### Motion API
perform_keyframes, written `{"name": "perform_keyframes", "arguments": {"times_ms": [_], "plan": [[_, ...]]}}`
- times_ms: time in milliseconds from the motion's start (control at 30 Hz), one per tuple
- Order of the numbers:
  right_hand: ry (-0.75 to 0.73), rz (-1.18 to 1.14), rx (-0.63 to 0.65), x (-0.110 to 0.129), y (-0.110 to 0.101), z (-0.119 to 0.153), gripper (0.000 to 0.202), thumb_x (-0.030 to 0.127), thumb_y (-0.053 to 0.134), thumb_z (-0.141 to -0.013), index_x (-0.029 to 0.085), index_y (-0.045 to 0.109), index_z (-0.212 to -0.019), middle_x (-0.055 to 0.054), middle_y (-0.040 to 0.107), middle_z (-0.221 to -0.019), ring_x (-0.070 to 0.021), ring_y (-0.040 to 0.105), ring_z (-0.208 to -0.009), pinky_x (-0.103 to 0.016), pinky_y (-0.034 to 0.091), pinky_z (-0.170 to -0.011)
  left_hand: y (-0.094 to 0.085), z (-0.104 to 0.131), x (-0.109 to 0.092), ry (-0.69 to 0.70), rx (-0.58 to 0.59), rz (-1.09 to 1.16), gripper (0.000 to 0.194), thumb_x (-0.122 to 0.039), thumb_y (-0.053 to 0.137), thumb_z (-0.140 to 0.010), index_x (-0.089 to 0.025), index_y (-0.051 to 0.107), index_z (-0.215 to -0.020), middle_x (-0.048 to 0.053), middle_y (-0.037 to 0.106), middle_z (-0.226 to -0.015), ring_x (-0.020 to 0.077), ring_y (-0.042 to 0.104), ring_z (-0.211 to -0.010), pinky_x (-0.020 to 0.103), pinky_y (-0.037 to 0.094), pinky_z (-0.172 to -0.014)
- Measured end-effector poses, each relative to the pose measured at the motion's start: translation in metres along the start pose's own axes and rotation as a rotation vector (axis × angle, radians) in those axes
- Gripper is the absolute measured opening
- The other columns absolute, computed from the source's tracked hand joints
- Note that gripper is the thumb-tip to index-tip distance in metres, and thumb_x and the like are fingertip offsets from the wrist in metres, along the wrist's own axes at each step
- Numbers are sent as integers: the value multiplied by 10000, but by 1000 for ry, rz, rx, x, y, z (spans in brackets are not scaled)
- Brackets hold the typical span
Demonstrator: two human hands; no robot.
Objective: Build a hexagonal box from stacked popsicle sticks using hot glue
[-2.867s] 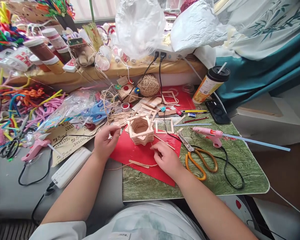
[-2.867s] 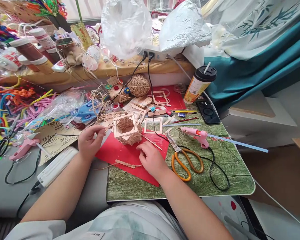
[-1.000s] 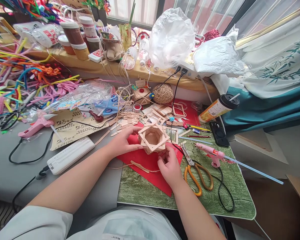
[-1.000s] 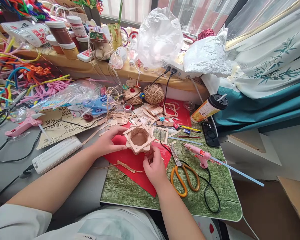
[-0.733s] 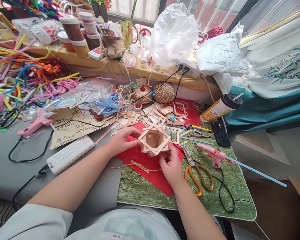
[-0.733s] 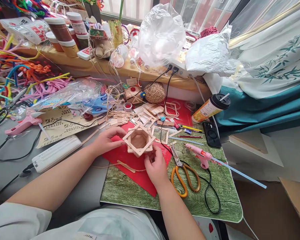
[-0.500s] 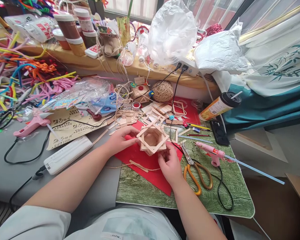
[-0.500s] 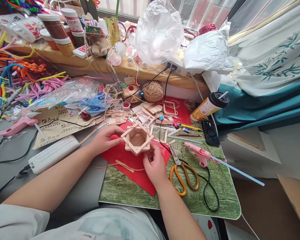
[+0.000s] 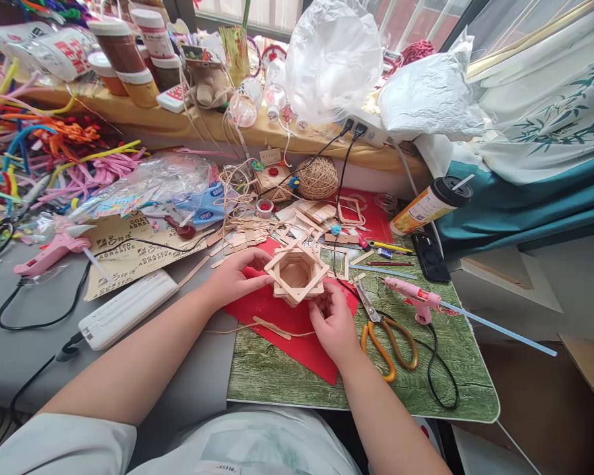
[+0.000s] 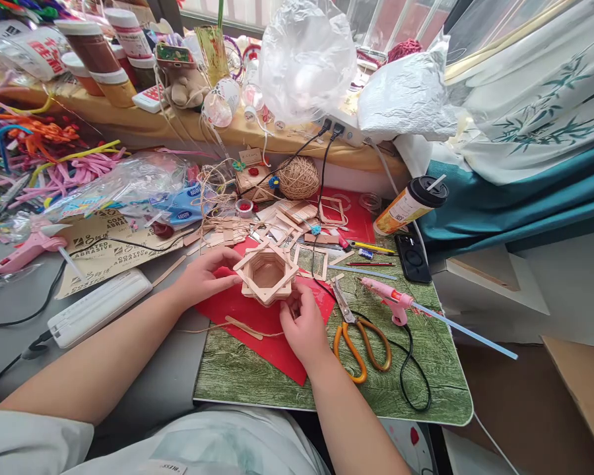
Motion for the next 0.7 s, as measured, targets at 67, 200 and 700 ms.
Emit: {"name": "perform_keyframes", "arguments": {"times_ms": [67,200,700], "plan": [[7,-10,5,0,0,0,383,294,596,-1015,254,542,-1392,-92,738,-1135,-228,729,-975,-377,624,-819,0,0,-2,-1,0,13,392,-529,780,-909,-231,703,-1151,64,748,-1114,199,721,-974,348,627,-881],[16,-27,13,1,1,-1,377,292,595,-1015,253,539,-1386,-84,726,-1115,-224,721,-965,-379,616,-838,0,-1,-3,-2,11,12,390,-528,784,-906,-234,694,-1147,59,742,-1098,196,717,-956,344,627,-868],[5,-28,-5,2,1,-4,329,233,591,-985,248,569,-1313,-49,709,-1005,-193,690,-836,-334,575,-734,2,17,-42,715,-55,-499,417,-240,731,-946,-350,624,-1333,21,738,-986,182,684,-859,359,555,-824]]}}
Point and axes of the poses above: each hand's wrist, its own z-axis away from the middle knuckle, its own y-axis out of the palm, x = y × z, the point moved 3 cm from there along -z, towards the middle knuckle
